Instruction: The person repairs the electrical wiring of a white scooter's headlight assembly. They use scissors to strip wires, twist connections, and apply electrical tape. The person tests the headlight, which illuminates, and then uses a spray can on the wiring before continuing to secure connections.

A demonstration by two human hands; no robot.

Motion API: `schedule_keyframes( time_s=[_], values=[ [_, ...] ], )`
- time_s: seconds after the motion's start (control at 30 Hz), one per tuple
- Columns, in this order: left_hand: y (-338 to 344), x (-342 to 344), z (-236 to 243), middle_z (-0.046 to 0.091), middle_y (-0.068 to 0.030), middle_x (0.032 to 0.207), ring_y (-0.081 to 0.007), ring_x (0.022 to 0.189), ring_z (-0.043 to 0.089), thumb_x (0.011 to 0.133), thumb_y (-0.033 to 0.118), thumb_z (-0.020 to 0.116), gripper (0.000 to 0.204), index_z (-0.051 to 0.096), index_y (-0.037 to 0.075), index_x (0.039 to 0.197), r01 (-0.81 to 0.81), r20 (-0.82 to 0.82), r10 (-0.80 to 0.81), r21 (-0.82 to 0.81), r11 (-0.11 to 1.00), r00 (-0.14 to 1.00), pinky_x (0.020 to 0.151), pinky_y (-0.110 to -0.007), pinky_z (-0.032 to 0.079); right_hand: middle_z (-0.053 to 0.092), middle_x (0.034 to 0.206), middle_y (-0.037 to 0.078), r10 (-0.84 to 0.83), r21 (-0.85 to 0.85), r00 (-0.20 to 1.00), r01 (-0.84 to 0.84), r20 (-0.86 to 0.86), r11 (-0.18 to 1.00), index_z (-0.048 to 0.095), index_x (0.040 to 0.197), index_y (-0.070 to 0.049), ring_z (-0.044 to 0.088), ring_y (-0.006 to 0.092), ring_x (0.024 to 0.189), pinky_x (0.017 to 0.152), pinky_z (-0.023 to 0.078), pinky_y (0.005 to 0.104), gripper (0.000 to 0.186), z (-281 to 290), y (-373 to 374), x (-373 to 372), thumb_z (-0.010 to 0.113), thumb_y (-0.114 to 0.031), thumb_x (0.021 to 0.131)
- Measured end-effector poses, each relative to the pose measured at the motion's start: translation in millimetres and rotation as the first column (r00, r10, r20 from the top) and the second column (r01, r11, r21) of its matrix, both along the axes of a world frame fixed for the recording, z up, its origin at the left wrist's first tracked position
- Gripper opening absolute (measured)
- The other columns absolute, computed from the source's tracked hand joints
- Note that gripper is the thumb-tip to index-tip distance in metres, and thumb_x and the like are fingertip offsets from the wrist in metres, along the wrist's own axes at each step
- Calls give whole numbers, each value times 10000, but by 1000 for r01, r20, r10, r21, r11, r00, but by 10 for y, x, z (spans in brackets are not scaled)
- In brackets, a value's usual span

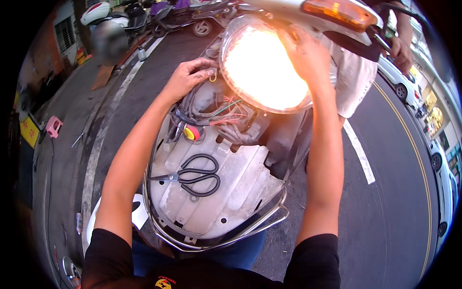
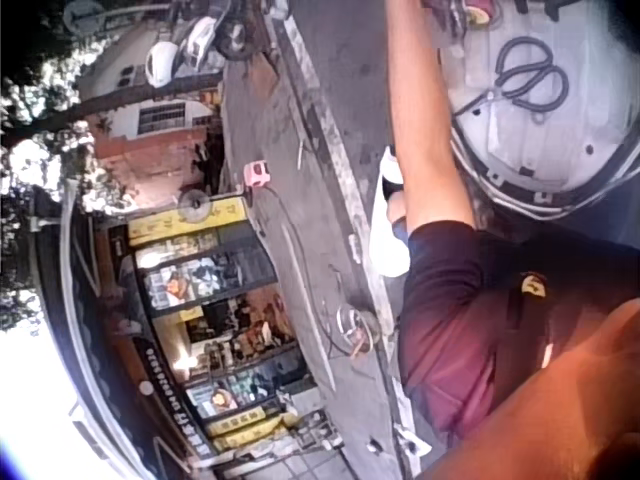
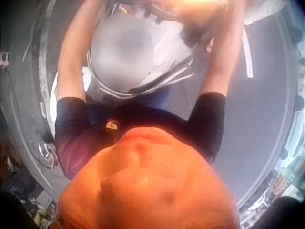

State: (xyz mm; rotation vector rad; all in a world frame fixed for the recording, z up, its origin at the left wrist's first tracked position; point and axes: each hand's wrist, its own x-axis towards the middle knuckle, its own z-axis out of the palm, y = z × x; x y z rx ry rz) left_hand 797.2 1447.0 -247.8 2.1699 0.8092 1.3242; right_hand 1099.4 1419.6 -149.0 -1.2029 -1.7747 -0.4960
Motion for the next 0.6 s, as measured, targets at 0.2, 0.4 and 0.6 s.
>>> schedule_keyframes(
  time_s=[0.2,0.4,0.6],
  values=[
    [14,18,5,726,-98,945,-143,886,649,879,163,698,266,700,-6,1084,-13,26,14,-31,999,1000,832,-310,502,715,1071,140,-26,-47,1000,26,3,999,691,1146,-88,670,349,1002,866,500,408,441,29,-58,-26,550,-464,962],
    [59,-15,14,666,-20,930,-96,815,592,885,97,656,236,689,-18,1088,-1,-21,2,35,999,1000,726,-257,479,712,1091,139,-30,-79,993,21,-113,997,649,1235,-180,643,366,1067,921,476,455,485,-39,38,33,492,-544,955],
    [132,-19,5,689,-56,958,-112,827,626,857,115,653,255,693,-26,1066,-1,-43,7,130,991,999,733,-275,493,711,1092,139,-44,6,987,45,-155,999,642,1246,-168,645,357,1071,922,476,450,480,-103,6,28,473,-526,975]
  ],
)
